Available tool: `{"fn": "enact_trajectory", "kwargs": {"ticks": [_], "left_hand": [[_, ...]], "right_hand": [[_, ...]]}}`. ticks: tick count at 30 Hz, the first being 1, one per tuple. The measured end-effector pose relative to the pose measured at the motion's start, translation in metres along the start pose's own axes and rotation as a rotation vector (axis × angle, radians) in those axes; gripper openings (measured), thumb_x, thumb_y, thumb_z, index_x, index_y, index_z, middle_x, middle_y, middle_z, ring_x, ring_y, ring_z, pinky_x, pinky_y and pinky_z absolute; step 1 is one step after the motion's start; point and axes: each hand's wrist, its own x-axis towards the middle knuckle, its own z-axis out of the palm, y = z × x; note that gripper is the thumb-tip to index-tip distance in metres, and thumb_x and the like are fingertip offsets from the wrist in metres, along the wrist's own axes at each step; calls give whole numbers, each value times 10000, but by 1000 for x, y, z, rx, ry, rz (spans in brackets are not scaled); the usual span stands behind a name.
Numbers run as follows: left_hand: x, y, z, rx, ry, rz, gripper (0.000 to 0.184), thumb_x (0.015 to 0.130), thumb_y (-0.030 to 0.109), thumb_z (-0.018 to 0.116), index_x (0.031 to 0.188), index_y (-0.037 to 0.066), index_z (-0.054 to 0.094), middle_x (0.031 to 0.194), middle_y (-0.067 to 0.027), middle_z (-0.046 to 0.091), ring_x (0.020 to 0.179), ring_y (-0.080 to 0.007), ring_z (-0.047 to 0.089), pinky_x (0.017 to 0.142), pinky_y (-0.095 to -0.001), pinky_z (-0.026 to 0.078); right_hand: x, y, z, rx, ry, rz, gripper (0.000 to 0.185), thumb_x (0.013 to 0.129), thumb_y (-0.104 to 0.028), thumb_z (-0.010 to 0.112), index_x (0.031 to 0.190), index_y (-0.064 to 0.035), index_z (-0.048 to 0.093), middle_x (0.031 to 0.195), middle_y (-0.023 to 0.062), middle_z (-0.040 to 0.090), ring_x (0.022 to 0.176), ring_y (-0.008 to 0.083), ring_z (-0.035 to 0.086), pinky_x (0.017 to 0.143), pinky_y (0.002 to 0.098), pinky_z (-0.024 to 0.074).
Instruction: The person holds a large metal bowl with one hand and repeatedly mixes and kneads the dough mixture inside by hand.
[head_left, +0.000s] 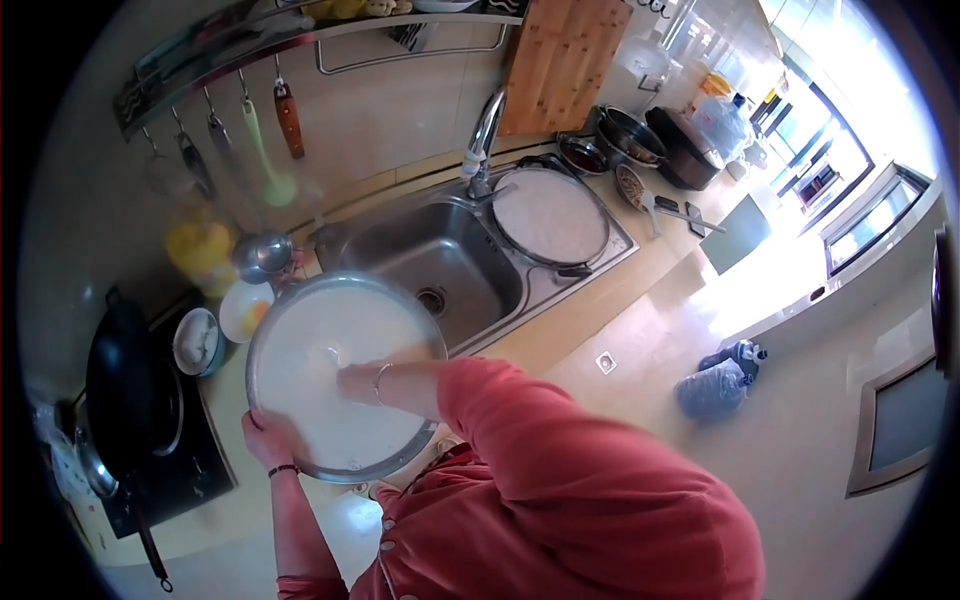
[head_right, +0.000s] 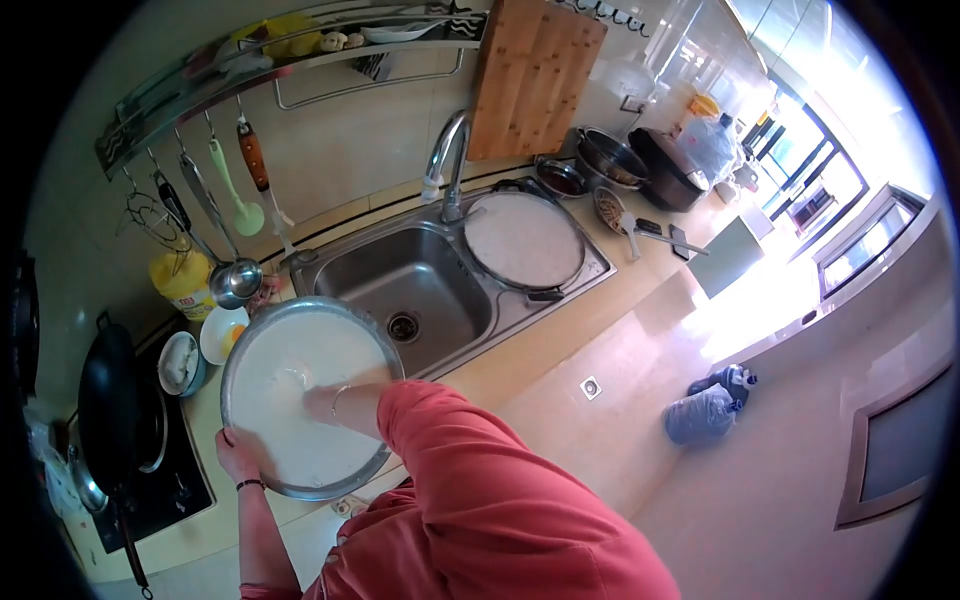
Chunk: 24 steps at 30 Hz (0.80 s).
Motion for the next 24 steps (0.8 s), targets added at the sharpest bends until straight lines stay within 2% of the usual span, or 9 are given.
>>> {"fn": "enact_trajectory", "kwargs": {"ticks": [4, 6, 7, 9, 12, 17, 21, 22, 24], "left_hand": [[-3, 7, -1, 25, 16, 19, 272, 897, 208, 409, 986, -19, 530, 894, -202, 588, 831, -343, 562, 737, -383, 440], [-4, 10, -2, 66, 29, 14, 284, 896, 220, 409, 995, -16, 532, 904, -204, 589, 838, -350, 561, 741, -392, 441], [-3, 8, -2, 69, 32, 12, 284, 896, 220, 409, 995, -16, 532, 904, -204, 589, 838, -350, 561, 741, -392, 441], [-2, 4, -2, 92, 24, 28, 298, 894, 234, 408, 1004, -13, 532, 922, -207, 587, 850, -357, 559, 745, -399, 440], [-4, 9, -3, 51, 13, -24, 306, 893, 241, 407, 1008, -13, 532, 941, -209, 584, 863, -358, 557, 751, -398, 439], [-3, 5, -2, 76, 32, 13, 307, 891, 241, 408, 1006, -15, 532, 947, -211, 582, 871, -360, 558, 752, -399, 440], [-5, 11, -2, 76, 22, 2, 302, 889, 236, 408, 999, -17, 532, 940, -215, 581, 871, -363, 557, 753, -402, 440], [-4, 10, -2, 76, 23, 3, 302, 889, 236, 408, 999, -17, 532, 940, -215, 581, 871, -363, 557, 753, -402, 440], [-4, 7, 0, 81, 29, 10, 300, 890, 235, 408, 993, -18, 532, 930, -217, 581, 867, -367, 555, 749, -403, 440]], "right_hand": [[0, -22, 12, -292, -95, -157, 113, 721, -84, 573, 776, -44, 662, 837, 118, 633, 828, 258, 597, 698, 342, 490], [-6, -30, 20, 47, 117, -139, 121, 725, -103, 557, 754, -45, 659, 789, 127, 624, 798, 247, 596, 688, 345, 488], [-7, -35, 17, 47, 117, -144, 121, 725, -103, 557, 754, -45, 659, 789, 127, 624, 798, 247, 596, 688, 345, 488], [-7, -48, 9, -443, 103, -553, 144, 723, -128, 541, 733, -42, 656, 779, 145, 621, 790, 260, 597, 670, 366, 484], [31, -55, 53, -497, 300, -672, 159, 710, -140, 543, 726, -30, 656, 792, 170, 625, 751, 275, 599, 631, 384, 474], [45, -80, 63, 255, 29, -265, 178, 730, -119, 521, 747, 12, 639, 765, 194, 616, 715, 296, 594, 637, 394, 465], [52, -94, 70, 756, -20, 16, 193, 747, -103, 504, 763, 46, 626, 743, 213, 609, 687, 313, 590, 641, 403, 457], [56, -93, 71, 755, -19, 15, 193, 747, -103, 504, 763, 46, 626, 743, 213, 609, 687, 313, 590, 641, 403, 457], [41, -97, 35, 8, -22, -364, 148, 682, -94, 535, 703, 8, 639, 701, 178, 613, 594, 246, 577, 532, 373, 458]]}}
